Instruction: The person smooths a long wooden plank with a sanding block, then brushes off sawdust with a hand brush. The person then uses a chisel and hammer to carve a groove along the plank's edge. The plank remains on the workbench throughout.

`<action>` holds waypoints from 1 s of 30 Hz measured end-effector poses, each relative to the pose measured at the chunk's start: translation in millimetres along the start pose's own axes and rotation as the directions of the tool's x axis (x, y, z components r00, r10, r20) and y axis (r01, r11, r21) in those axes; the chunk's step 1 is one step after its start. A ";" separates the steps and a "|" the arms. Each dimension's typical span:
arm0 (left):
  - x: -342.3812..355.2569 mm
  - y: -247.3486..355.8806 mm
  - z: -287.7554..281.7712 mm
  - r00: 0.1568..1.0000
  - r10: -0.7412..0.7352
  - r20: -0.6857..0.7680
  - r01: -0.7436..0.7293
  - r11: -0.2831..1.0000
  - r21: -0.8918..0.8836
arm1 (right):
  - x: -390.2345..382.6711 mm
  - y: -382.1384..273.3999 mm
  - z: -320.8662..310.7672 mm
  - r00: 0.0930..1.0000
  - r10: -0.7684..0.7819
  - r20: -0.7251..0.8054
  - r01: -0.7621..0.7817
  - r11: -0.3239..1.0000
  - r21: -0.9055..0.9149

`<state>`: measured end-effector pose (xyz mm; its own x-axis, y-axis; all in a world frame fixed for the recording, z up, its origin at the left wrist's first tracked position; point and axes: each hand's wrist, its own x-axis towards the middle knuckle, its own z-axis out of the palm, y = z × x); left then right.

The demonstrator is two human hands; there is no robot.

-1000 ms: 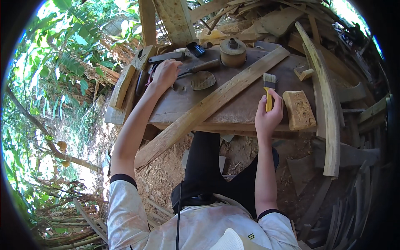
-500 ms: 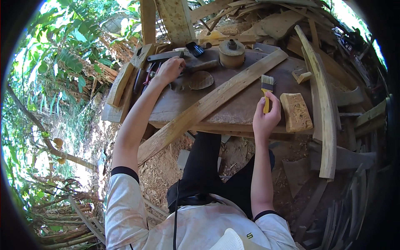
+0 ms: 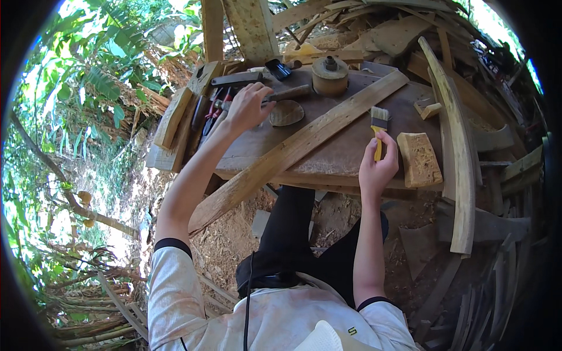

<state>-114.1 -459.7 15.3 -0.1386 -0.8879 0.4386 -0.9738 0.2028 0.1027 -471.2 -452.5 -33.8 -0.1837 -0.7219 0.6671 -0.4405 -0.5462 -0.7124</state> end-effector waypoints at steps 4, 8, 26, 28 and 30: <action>-4.8 20.0 9.3 0.999 0.024 -0.034 -0.024 1.000 0.011 | 0.6 2.6 -1.9 1.000 -0.008 0.003 0.008 1.000 -0.007; -9.3 21.0 14.7 0.998 -0.006 -0.067 0.009 0.999 0.049 | 0.3 0.9 1.2 1.000 -0.009 0.004 0.009 1.000 0.021; -47.1 38.1 -30.4 0.975 -0.220 0.030 0.217 0.973 0.077 | 0.3 7.5 0.3 0.999 -0.040 -0.020 0.041 0.999 0.025; -65.8 31.4 -50.1 0.929 -0.367 0.058 0.355 0.923 0.147 | 0.1 5.7 0.2 1.000 -0.025 -0.015 0.025 0.999 0.025; -90.1 15.7 -61.1 0.888 -0.458 0.051 0.436 0.870 0.230 | 0.1 4.3 0.0 1.000 -0.017 -0.009 0.017 0.999 0.027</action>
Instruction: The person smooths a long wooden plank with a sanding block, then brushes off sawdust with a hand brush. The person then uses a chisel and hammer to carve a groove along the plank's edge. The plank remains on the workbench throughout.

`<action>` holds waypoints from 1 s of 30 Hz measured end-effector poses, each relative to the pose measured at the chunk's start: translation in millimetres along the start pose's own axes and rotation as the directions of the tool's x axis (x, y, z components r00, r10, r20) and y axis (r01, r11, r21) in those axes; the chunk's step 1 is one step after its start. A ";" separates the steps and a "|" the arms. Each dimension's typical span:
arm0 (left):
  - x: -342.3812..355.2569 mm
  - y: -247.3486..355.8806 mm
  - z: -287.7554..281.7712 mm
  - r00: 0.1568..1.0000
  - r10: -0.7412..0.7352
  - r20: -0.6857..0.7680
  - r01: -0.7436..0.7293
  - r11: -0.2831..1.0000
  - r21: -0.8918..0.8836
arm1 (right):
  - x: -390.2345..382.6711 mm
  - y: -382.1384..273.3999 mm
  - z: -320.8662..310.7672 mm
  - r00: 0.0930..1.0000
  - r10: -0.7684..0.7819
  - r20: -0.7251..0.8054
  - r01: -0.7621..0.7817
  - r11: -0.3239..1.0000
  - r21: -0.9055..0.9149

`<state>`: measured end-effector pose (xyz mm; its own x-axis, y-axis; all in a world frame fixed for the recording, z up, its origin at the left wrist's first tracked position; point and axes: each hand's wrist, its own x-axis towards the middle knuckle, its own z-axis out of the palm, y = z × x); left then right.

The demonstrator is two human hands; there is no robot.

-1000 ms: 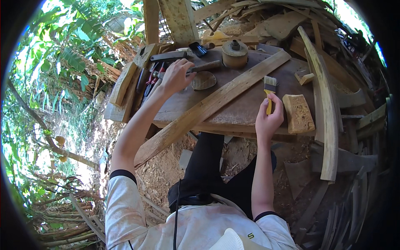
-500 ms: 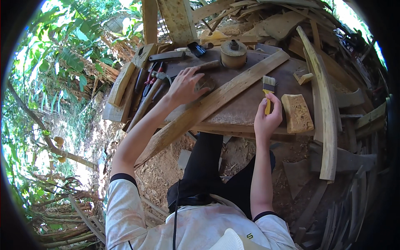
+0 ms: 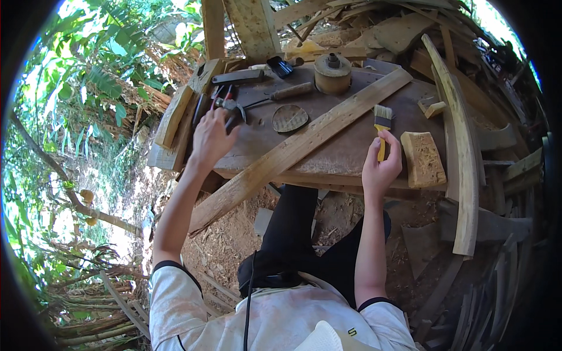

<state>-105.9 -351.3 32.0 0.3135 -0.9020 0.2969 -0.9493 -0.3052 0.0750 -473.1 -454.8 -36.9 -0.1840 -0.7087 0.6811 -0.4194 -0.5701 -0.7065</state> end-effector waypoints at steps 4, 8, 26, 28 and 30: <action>-25.2 -47.0 3.9 0.990 -0.123 0.072 0.119 0.991 0.055 | -2.5 -2.6 1.8 1.000 0.006 0.011 -0.006 1.000 0.013; -31.7 -65.0 15.8 0.997 -0.048 0.058 0.048 0.999 0.001 | -0.3 -1.8 1.4 1.000 -0.006 0.007 0.005 1.000 0.015; -96.5 106.6 -55.6 0.858 0.477 -0.189 -0.511 0.763 -0.395 | -79.9 -135.2 -4.0 0.781 0.197 0.592 -0.593 0.529 0.607; -106.2 134.3 -53.6 0.794 0.565 -0.225 -0.596 0.649 -0.472 | -87.2 -142.5 -4.2 0.758 0.343 0.555 -0.649 0.304 0.698; -110.5 149.7 -53.3 0.753 0.599 -0.273 -0.636 0.556 -0.534 | -98.0 -131.2 -16.2 0.773 0.404 0.490 -0.607 0.244 0.757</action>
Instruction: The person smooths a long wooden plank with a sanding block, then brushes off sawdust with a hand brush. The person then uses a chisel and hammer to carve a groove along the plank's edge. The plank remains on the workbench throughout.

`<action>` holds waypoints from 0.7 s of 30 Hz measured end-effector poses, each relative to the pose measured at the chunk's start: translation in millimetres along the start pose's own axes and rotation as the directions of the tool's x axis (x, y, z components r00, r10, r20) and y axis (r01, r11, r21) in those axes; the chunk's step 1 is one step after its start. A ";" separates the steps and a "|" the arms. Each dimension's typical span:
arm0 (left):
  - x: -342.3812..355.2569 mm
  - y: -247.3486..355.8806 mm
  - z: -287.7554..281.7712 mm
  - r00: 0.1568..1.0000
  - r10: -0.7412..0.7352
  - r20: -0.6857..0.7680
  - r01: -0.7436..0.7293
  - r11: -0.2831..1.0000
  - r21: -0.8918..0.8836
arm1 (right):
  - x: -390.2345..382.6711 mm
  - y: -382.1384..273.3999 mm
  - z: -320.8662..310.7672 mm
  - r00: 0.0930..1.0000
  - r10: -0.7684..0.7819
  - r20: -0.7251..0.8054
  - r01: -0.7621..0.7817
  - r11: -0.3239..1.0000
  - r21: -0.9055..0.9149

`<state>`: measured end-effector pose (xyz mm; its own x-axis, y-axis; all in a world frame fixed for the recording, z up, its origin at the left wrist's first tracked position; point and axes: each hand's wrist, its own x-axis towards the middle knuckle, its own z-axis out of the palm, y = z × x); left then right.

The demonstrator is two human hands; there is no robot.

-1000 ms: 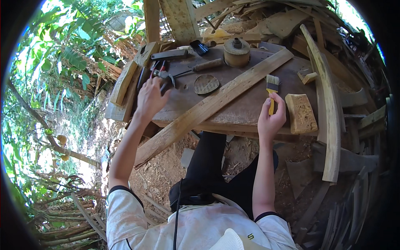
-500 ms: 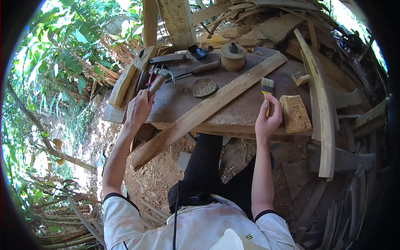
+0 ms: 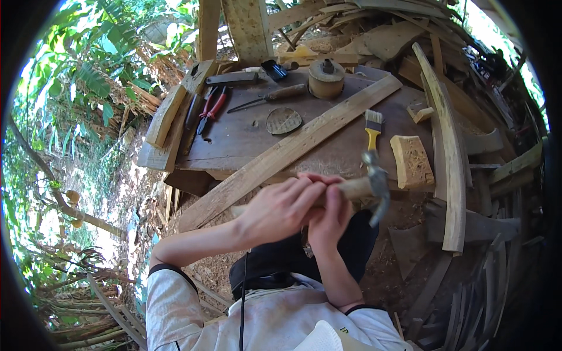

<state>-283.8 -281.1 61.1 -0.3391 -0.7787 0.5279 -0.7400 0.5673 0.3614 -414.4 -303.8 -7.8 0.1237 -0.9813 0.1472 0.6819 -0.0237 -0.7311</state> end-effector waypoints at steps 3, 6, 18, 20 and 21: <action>18.6 -8.6 -8.9 0.999 0.027 -0.024 -0.030 0.986 -0.162 | 8.3 -28.1 -20.4 0.984 -0.119 -0.135 0.112 0.992 -0.060; 45.5 -63.2 -3.5 0.988 -0.121 -0.092 0.125 0.991 0.043 | 9.3 -63.6 -59.6 0.955 -0.221 -0.196 0.189 0.967 -0.168; 129.3 -250.3 45.3 0.909 -0.412 0.065 0.271 0.703 0.657 | -79.7 -66.9 -136.9 0.940 0.127 -0.315 -0.162 0.983 -0.085; 128.7 -257.6 49.1 0.894 -0.437 0.098 0.265 0.692 0.672 | -85.0 -66.6 -141.6 0.938 0.130 -0.321 -0.174 0.978 -0.112; 126.9 -260.5 49.1 0.908 -0.412 0.071 0.266 0.701 0.662 | -85.7 -67.1 -144.1 0.942 0.125 -0.310 -0.173 0.976 -0.130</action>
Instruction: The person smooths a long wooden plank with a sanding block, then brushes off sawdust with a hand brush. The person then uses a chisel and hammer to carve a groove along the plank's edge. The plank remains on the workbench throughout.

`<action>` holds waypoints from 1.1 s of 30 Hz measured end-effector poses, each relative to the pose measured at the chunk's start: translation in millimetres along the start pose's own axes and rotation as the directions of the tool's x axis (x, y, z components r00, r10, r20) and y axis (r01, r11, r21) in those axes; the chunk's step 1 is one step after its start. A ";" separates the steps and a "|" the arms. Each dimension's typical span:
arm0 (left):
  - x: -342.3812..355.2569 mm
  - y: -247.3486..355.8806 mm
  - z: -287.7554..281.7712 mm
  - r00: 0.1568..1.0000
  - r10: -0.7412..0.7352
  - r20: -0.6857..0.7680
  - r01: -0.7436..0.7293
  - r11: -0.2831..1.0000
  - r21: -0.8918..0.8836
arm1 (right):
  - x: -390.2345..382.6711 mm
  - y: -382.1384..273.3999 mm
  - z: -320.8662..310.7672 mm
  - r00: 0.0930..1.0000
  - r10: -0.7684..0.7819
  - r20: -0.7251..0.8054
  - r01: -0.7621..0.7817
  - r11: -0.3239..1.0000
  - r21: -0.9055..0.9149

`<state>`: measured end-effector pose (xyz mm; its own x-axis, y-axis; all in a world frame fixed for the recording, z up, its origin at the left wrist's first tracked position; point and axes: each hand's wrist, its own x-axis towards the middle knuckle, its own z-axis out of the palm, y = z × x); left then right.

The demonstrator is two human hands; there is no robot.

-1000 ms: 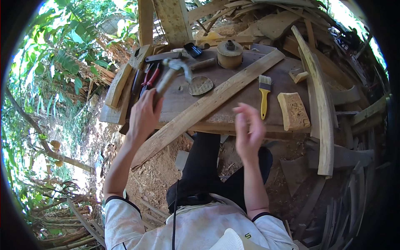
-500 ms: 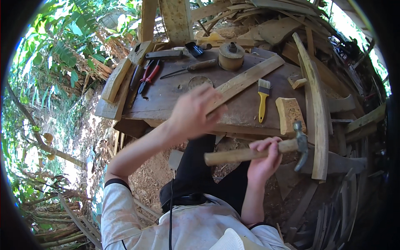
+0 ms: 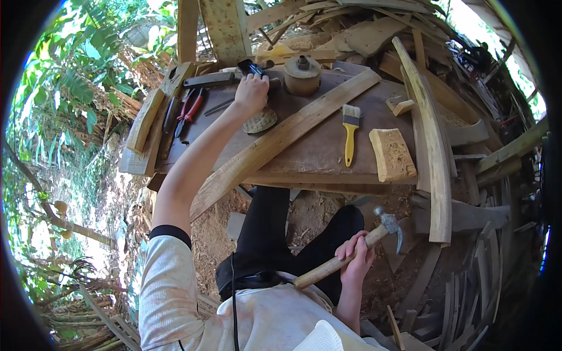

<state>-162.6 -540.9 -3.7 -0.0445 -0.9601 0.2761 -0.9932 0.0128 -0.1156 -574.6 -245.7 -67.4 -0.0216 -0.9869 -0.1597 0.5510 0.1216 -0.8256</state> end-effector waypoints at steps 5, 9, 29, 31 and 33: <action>-16.0 -1.6 -11.8 0.901 0.194 -0.387 -0.183 0.981 0.065 | 9.4 -2.1 -9.0 0.998 -0.002 0.055 0.007 0.997 -0.082; -59.9 34.9 -59.5 0.939 0.279 -0.200 -0.305 0.946 -0.111 | 11.8 -3.8 -13.5 0.999 -0.014 0.029 0.018 0.988 -0.152; -116.5 -83.4 -79.9 0.990 -0.069 -0.122 0.086 0.986 0.141 | 11.9 20.2 -4.4 0.993 0.116 0.011 -0.114 0.988 -0.108; -124.0 -100.8 -87.7 0.969 -0.233 -0.086 0.242 0.961 0.131 | 13.5 22.1 -4.3 0.991 0.130 0.025 -0.127 0.986 -0.111; -131.7 -96.4 -86.3 0.970 -0.226 -0.092 0.231 0.972 0.041 | 14.5 23.7 -6.9 0.990 0.137 0.032 -0.132 0.984 -0.122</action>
<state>-70.2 -391.5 53.5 0.1718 -0.9083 0.3815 -0.9715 -0.2205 -0.0874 -567.7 -256.4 -93.0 0.0807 -0.9638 -0.2542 0.4434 0.2631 -0.8568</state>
